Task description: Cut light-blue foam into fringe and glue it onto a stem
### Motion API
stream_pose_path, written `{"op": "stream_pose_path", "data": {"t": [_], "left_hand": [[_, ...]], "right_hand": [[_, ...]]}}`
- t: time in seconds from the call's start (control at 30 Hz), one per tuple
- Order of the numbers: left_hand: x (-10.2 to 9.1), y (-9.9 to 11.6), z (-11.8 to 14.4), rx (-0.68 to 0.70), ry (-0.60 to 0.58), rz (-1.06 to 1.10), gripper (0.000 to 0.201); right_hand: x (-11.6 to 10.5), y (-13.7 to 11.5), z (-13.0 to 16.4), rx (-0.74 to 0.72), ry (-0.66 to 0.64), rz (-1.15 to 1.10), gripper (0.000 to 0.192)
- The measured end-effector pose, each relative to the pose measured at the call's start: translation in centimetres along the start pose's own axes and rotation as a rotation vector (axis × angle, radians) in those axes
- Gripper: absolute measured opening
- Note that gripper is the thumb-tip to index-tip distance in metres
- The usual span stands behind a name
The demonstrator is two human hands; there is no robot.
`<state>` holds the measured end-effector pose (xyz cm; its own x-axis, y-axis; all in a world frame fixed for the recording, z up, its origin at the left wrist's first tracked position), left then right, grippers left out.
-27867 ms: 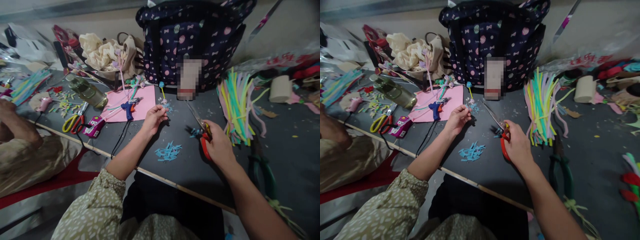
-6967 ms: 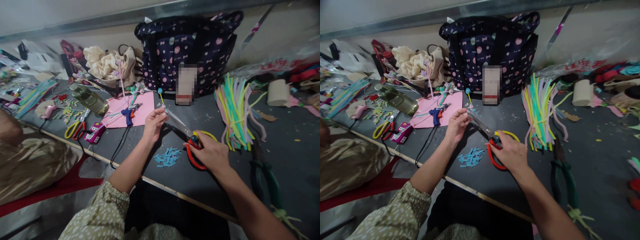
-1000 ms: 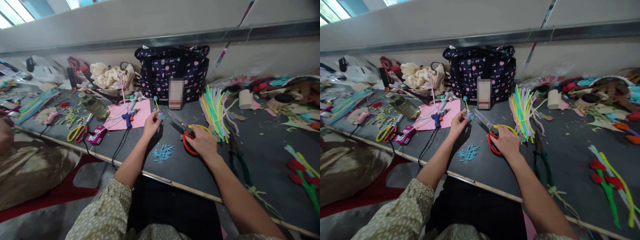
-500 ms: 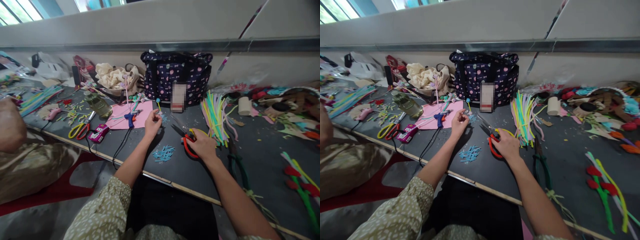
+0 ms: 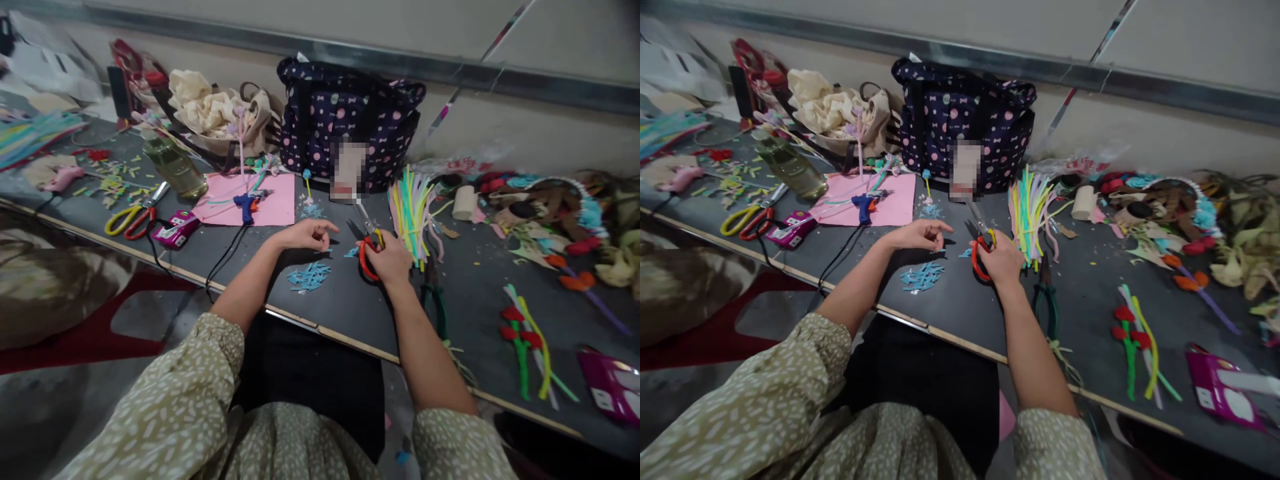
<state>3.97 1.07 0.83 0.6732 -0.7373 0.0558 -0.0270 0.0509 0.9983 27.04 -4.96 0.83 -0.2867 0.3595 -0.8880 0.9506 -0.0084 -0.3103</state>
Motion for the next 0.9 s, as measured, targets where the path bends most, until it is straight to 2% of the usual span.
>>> {"op": "stream_pose_path", "data": {"t": [0.1, 0.17, 0.23, 0.33, 0.4, 0.53, 0.7, 0.8, 0.9], "left_hand": [[0.9, 0.1, 0.4, -0.077, -0.154, -0.013, 0.053], [1.1, -0.1, 0.3, -0.082, -0.137, -0.029, 0.045], [0.9, -0.5, -0.1, -0.027, -0.005, -0.051, 0.034], [0.4, -0.7, -0.6, 0.129, 0.248, -0.136, 0.018], [0.5, -0.7, -0.9, 0.213, 0.306, -0.248, 0.012], [2.1, -0.2, -1.2, 0.306, 0.237, -0.593, 0.011], [4.6, -0.6, -1.7, 0.255, 0.122, -0.994, 0.023], [5.4, -0.9, -1.9, 0.216, 0.105, -1.082, 0.025], [5.5, -0.9, -1.9, 0.179, 0.106, -1.045, 0.018]], "right_hand": [[0.0, 0.2, 0.0, 0.023, 0.005, -0.017, 0.050], [0.0, 0.2, 0.0, 0.030, 0.013, -0.027, 0.052], [0.0, 0.2, 0.0, 0.033, 0.011, -0.025, 0.053], [-0.1, 0.2, 0.0, 0.038, 0.007, -0.023, 0.055], [-0.2, 0.1, 0.0, 0.038, 0.012, -0.028, 0.055], [-0.2, -0.1, 0.0, 0.034, 0.005, -0.032, 0.052], [-0.1, -0.2, -0.1, 0.050, -0.004, -0.055, 0.050], [0.0, -0.2, -0.1, 0.044, 0.003, -0.064, 0.050], [0.1, -0.2, -0.1, 0.015, 0.019, -0.070, 0.048]]}}
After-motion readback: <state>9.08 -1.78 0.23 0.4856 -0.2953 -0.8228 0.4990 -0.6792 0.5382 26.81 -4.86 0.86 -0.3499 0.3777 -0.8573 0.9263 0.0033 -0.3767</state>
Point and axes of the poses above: each hand's wrist, its own z-axis away from the middle knuckle, its own x-axis out of the palm, y = z × x, the point moved 3 cm from there along -z, towards the middle knuckle, and after that the axes turned 4 degrees about z, right-handed, at the moved point
